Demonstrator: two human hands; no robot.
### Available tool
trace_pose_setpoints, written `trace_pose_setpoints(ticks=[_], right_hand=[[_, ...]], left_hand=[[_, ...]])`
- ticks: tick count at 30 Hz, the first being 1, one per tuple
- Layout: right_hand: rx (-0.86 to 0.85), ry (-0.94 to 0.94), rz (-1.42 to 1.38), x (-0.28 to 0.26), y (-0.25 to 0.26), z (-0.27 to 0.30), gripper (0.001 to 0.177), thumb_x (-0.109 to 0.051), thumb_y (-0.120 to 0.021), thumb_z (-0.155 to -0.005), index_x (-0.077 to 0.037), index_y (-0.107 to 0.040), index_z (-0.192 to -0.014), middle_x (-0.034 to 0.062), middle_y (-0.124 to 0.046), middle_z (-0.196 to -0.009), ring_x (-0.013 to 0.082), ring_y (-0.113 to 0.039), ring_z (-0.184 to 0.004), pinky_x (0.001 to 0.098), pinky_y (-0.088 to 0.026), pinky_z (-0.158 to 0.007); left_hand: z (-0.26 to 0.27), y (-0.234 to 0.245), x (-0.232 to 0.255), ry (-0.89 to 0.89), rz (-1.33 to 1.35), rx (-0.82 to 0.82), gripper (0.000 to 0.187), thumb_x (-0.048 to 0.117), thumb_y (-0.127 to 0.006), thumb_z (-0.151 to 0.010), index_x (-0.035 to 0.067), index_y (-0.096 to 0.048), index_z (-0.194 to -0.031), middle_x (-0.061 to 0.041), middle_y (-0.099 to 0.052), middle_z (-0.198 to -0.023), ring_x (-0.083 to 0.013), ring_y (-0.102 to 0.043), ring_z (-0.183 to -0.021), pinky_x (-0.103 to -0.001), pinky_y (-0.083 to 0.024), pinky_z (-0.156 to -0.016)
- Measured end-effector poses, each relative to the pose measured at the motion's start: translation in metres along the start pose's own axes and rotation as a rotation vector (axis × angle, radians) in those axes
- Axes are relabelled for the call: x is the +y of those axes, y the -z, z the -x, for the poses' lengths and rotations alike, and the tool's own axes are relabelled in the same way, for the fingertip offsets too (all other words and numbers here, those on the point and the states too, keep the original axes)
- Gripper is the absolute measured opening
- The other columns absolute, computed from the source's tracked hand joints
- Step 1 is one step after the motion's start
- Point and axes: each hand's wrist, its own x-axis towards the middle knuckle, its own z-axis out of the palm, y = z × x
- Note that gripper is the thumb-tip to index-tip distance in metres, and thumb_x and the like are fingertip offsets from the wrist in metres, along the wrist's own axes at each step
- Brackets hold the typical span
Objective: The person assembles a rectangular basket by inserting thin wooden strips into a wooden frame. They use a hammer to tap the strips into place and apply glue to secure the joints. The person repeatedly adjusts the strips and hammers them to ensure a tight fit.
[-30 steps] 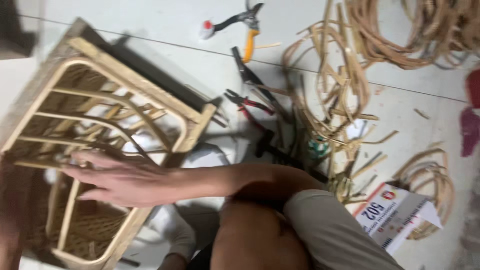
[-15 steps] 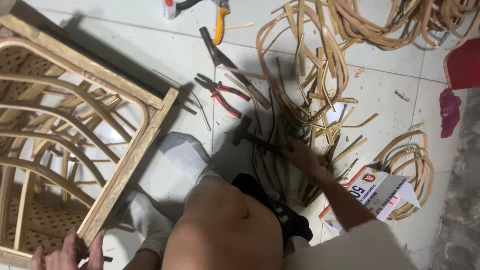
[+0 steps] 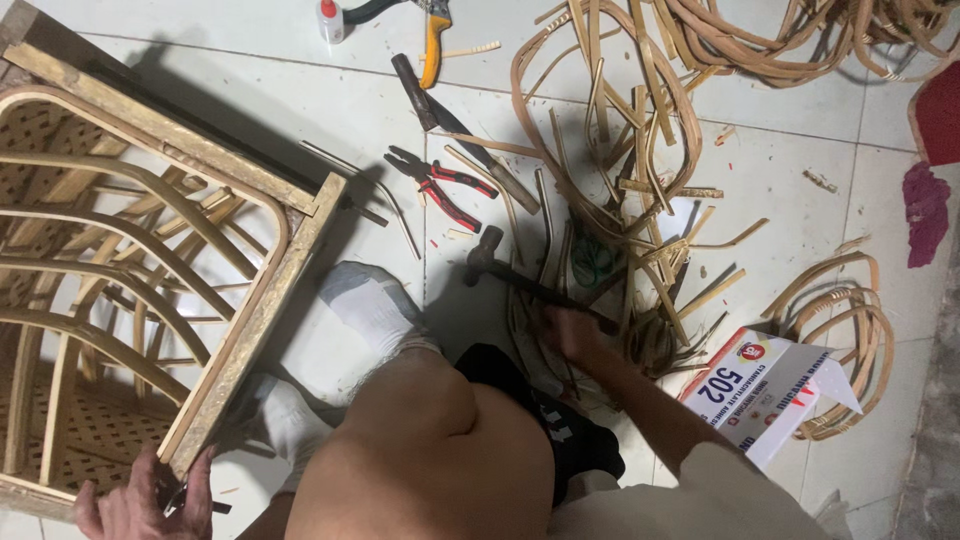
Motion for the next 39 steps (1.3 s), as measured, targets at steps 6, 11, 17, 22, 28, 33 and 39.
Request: trace_pose_setpoints(ticks=[6,11,17,22,28,33,39], right_hand=[[0.118,0.196,-0.484,0.021,-0.017,0.014,0.031,-0.025,-0.067,-0.096,-0.002,-0.071,-0.116,0.0176,-0.076,-0.105,0.0300,-0.074,-0.091,0.0421,-0.057,-0.078],[-0.216,0.036,-0.941,0.028,0.032,0.013,0.030,-0.024,-0.065,-0.098,-0.002,-0.069,-0.118,0.0076,-0.077,-0.104,0.0146,-0.076,-0.093,0.0306,-0.062,-0.081],[0.419,0.009,-0.638,0.012,0.116,-0.011,0.029,-0.024,-0.061,-0.100,-0.005,-0.071,-0.118,0.0040,-0.065,-0.084,0.0114,-0.062,-0.071,0.0297,-0.055,-0.062],[-0.035,-0.087,-0.772,-0.005,0.116,-0.037,0.027,-0.025,-0.058,-0.104,-0.002,-0.070,-0.112,0.0043,-0.058,-0.074,0.0119,-0.054,-0.060,0.0313,-0.052,-0.054],[0.200,0.580,-0.336,-0.044,0.099,-0.068,0.033,-0.023,-0.055,-0.103,-0.001,-0.065,-0.126,0.0167,-0.070,-0.094,0.0254,-0.068,-0.074,0.0397,-0.054,-0.064],[0.225,0.138,-0.049,-0.064,0.099,-0.122,0.036,-0.035,-0.065,-0.102,0.000,-0.063,-0.104,0.0158,-0.071,-0.084,0.0325,-0.070,-0.074,0.0447,-0.053,-0.069],[0.325,0.262,-0.343,-0.070,0.120,-0.110,0.023,-0.024,-0.070,-0.092,-0.003,-0.067,-0.103,0.0112,-0.074,-0.085,0.0245,-0.073,-0.076,0.0389,-0.056,-0.069]], left_hand=[[0.004,-0.008,-0.006,0.031,0.087,-0.005,0.060,0.039,-0.087,-0.093,0.006,-0.062,-0.136,-0.002,-0.060,-0.070,-0.0197,-0.056,-0.073,-0.045,-0.034,-0.119],[0.006,-0.002,-0.003,-0.008,0.052,0.032,0.073,0.038,-0.086,-0.092,-0.001,-0.062,-0.149,0.000,-0.061,-0.071,-0.0179,-0.057,-0.073,-0.045,-0.037,-0.119],[0.004,-0.003,0.003,0.024,0.108,0.081,0.065,0.039,-0.092,-0.093,0.002,-0.065,-0.139,-0.001,-0.059,-0.071,-0.0201,-0.055,-0.071,-0.045,-0.039,-0.118],[-0.004,-0.004,0.010,0.023,0.141,0.146,0.066,0.038,-0.093,-0.090,0.001,-0.070,-0.139,-0.002,-0.054,-0.066,-0.0219,-0.052,-0.070,-0.047,-0.040,-0.115],[-0.004,0.014,0.025,0.058,0.148,0.110,0.061,0.033,-0.092,-0.092,0.001,-0.069,-0.138,-0.001,-0.053,-0.068,-0.0182,-0.054,-0.073,-0.048,-0.039,-0.119],[-0.008,0.016,0.027,0.049,0.138,0.113,0.065,0.033,-0.092,-0.087,0.000,-0.068,-0.137,-0.002,-0.056,-0.068,-0.0189,-0.056,-0.073,-0.050,-0.040,-0.117],[-0.002,0.000,0.018,0.036,0.161,0.194,0.063,0.032,-0.094,-0.086,-0.001,-0.069,-0.134,-0.004,-0.057,-0.070,-0.0219,-0.055,-0.070,-0.051,-0.042,-0.114]])
